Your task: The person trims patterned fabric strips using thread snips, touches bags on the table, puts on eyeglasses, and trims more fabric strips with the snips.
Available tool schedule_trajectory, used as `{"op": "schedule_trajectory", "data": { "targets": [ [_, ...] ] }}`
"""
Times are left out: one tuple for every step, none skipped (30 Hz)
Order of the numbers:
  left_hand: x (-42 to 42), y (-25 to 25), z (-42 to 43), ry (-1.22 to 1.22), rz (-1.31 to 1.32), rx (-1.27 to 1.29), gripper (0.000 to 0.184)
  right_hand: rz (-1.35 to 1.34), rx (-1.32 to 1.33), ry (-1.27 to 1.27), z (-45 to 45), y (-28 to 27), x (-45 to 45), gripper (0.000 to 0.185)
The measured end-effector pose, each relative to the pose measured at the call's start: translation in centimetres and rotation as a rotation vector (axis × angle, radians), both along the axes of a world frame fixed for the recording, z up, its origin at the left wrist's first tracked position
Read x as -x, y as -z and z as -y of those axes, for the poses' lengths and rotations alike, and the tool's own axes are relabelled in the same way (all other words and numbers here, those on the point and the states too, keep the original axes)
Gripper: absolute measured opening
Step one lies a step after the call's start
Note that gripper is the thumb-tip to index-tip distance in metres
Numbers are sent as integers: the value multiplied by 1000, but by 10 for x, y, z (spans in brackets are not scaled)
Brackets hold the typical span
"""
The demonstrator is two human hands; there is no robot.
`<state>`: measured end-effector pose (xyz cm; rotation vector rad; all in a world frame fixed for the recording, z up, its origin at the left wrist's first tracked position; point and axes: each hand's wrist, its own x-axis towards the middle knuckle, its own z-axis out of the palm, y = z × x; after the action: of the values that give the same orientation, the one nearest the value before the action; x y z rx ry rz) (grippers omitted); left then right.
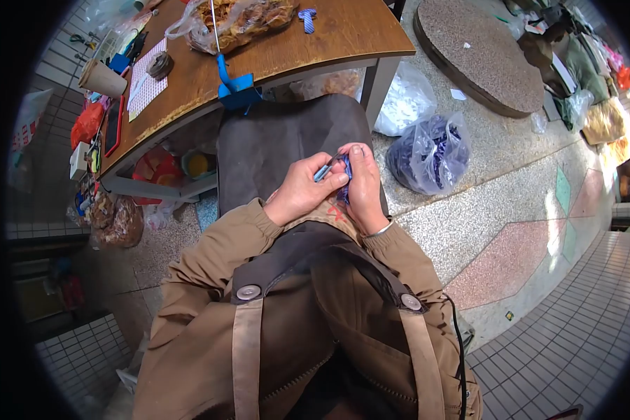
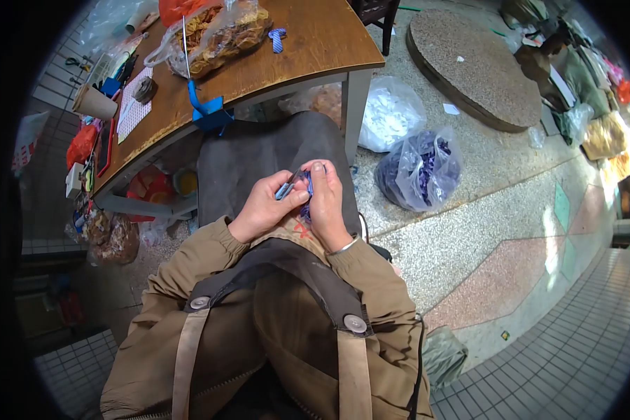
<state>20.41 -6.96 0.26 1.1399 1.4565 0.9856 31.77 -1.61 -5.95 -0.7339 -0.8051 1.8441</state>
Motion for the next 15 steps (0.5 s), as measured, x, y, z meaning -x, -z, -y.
{"op": "schedule_trajectory", "data": {
  "targets": [
    [0,3,1,-19,24,27,9,13,-14,-11,1,0,-1,22],
    [0,6,1,-37,47,52,8,26,-29,-21,2,-1,-2,23],
    [0,7,1,-53,70,77,8,39,-45,-29,2,-2,-4,23],
    [0,7,2,-51,71,79,8,40,-43,-27,1,-2,-5,23],
    [-1,7,2,-54,101,93,7,29,3,-32,1,-4,-7,24],
    [0,6,2,-56,130,107,6,16,47,-37,1,-5,-8,24],
    [0,6,3,-59,159,120,6,3,91,-42,0,-5,-9,25],
    [1,5,3,-61,188,133,5,-10,135,-47,0,-6,-9,26],
    [0,5,2,-60,187,134,5,-11,135,-45,0,-5,-9,26],
    [-2,5,3,-57,122,100,5,-27,139,-36,0,-5,-8,26],
    [-5,5,3,-54,57,66,5,-43,143,-27,0,-4,-7,27],
    [-7,5,3,-52,-7,32,4,-59,146,-19,0,-4,-6,28],
    [-8,5,4,-51,-71,-3,4,-75,149,-12,0,-4,-5,29],
    [-7,5,4,-52,-72,-2,4,-76,149,-14,1,-5,-5,29],
    [-6,5,4,-47,-114,12,4,-65,148,-11,1,-7,-5,29]
  ]
}}
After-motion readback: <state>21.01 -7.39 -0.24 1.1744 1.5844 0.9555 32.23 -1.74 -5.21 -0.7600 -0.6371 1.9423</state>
